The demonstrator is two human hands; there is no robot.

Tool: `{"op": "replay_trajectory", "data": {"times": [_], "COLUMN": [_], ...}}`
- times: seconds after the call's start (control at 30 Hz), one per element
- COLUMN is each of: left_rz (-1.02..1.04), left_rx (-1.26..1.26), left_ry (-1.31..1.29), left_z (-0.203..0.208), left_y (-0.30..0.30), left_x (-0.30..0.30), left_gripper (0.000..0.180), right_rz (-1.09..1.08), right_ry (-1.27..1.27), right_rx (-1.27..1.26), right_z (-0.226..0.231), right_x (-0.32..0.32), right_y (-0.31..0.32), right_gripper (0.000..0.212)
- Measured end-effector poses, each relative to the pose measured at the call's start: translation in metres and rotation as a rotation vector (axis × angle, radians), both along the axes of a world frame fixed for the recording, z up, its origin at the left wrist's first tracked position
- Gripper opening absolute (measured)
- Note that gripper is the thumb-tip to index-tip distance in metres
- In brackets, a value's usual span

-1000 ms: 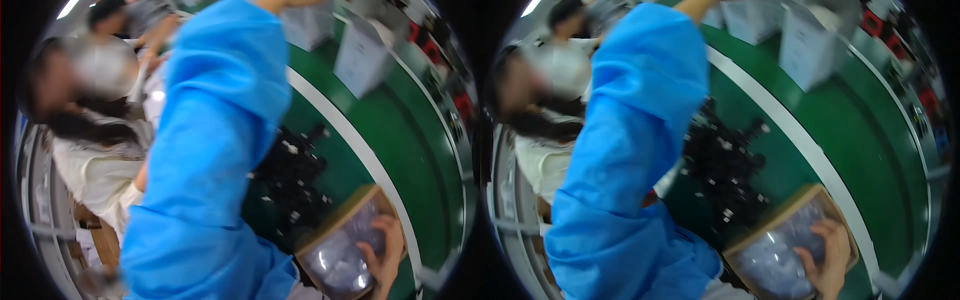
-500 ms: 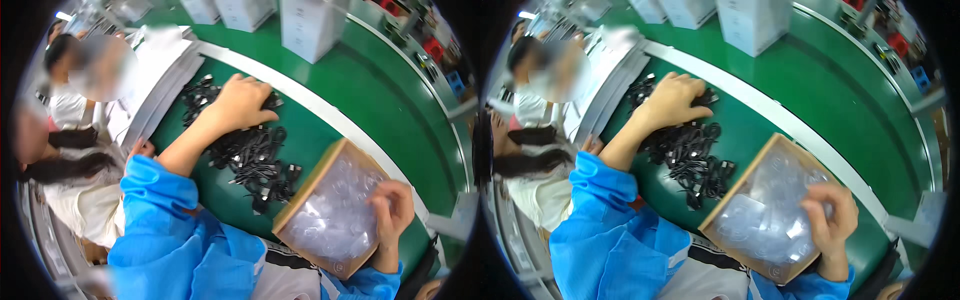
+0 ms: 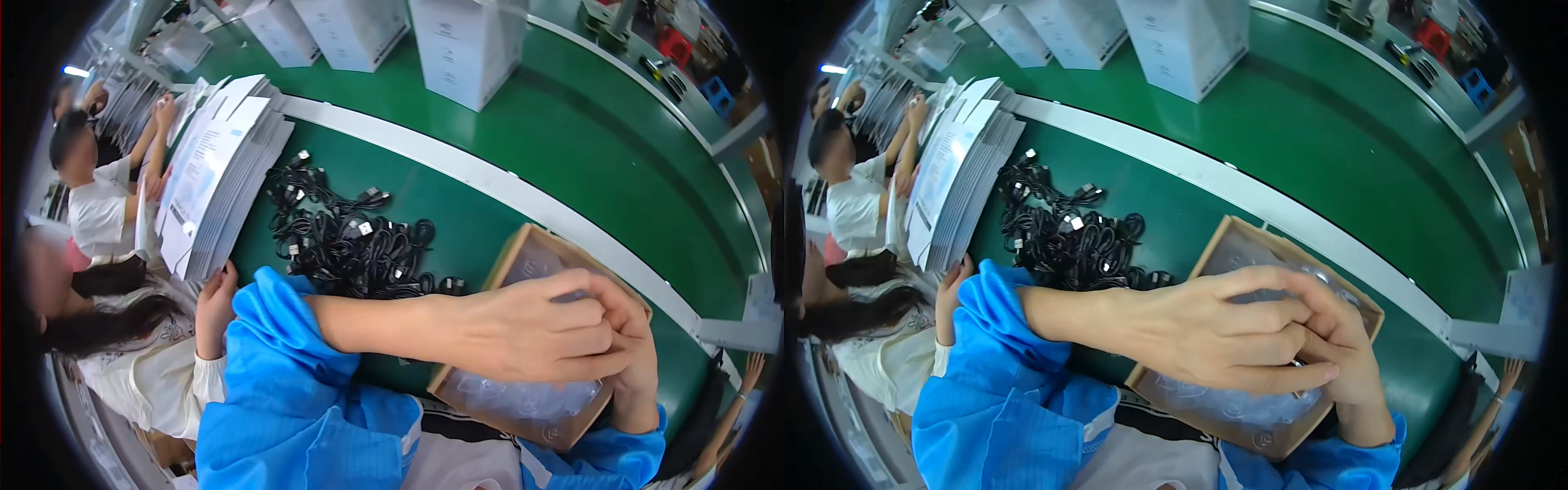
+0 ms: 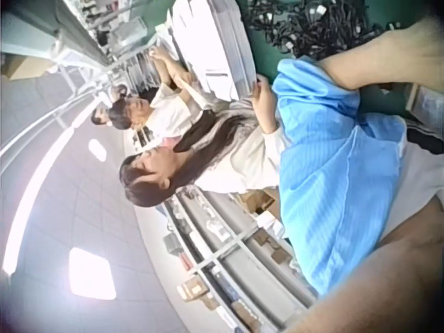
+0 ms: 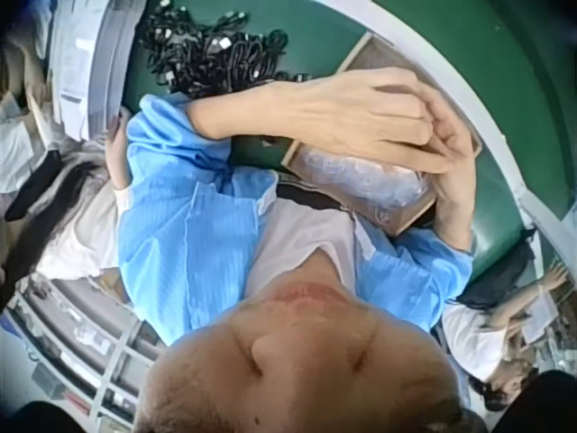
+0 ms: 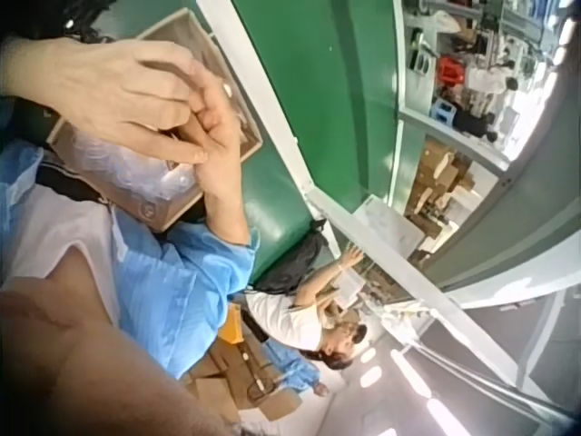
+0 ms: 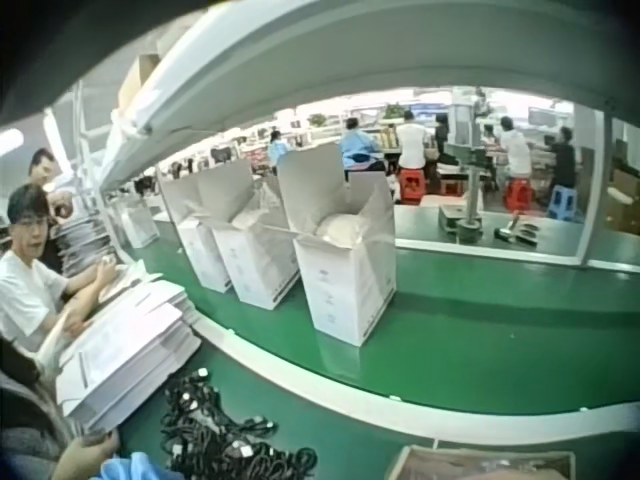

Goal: Packaging black power cables and small electronic accessories into white cardboard boxes on a factory assembly line.

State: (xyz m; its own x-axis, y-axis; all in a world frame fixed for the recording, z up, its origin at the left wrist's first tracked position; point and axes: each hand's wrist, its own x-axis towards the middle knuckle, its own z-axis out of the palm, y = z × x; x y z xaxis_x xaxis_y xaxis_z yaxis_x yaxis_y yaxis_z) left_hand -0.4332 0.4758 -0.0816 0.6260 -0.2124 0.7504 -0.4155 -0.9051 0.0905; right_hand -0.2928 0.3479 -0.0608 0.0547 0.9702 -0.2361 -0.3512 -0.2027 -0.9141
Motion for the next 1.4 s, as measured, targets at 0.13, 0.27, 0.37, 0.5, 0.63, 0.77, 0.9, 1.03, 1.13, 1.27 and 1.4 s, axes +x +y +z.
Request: {"op": "replay_trajectory", "data": {"times": [0.13,0.27,0.37,0.5,0.63,0.77,0.9,1.03,1.13,1.27,1.4], "left_rz": [0.037,-0.071,-0.124,-0.125,-0.060,-0.133,-0.165,-0.172,-0.178,-0.171,-0.157], "left_rx": [-0.034,-0.269,-0.942,-1.525,-1.693,-1.706,-1.702,-1.706,-1.704,-1.705,-1.688], "left_ry": [0.042,0.031,0.133,0.127,0.156,0.150,0.135,0.132,0.129,0.117,0.123], "left_z": [-0.007,-0.006,-0.009,-0.032,-0.047,-0.055,-0.055,-0.054,-0.055,-0.052,-0.050], "left_y": [0.006,0.025,0.033,0.055,0.059,0.052,0.052,0.055,0.056,0.053,0.053], "left_x": [-0.009,-0.008,-0.011,-0.006,-0.012,0.001,-0.006,-0.005,-0.002,-0.003,-0.003], "left_gripper": [0.037,0.032,0.032,0.035,0.038,0.037,0.035,0.033,0.032,0.030,0.029], "right_rz": [-0.022,0.004,0.069,0.253,0.315,0.318,0.246,0.362,0.379,0.374,0.237], "right_ry": [0.117,-0.142,-1.112,-1.486,-1.450,-1.327,-1.335,-1.406,-1.350,-1.443,-1.452], "right_rx": [-0.040,-0.096,0.057,0.381,0.354,0.293,0.356,0.376,0.333,0.422,0.447], "right_z": [0.001,0.009,0.013,0.012,-0.002,-0.011,-0.004,0.012,0.009,0.007,0.010], "right_x": [0.001,0.005,0.018,0.002,-0.019,-0.013,-0.023,-0.025,-0.020,-0.016,-0.024], "right_y": [0.005,0.002,-0.005,0.026,0.026,0.012,0.015,0.026,0.024,0.022,0.027], "right_gripper": [0.044,0.044,0.042,0.046,0.056,0.056,0.050,0.045,0.046,0.043,0.030]}}
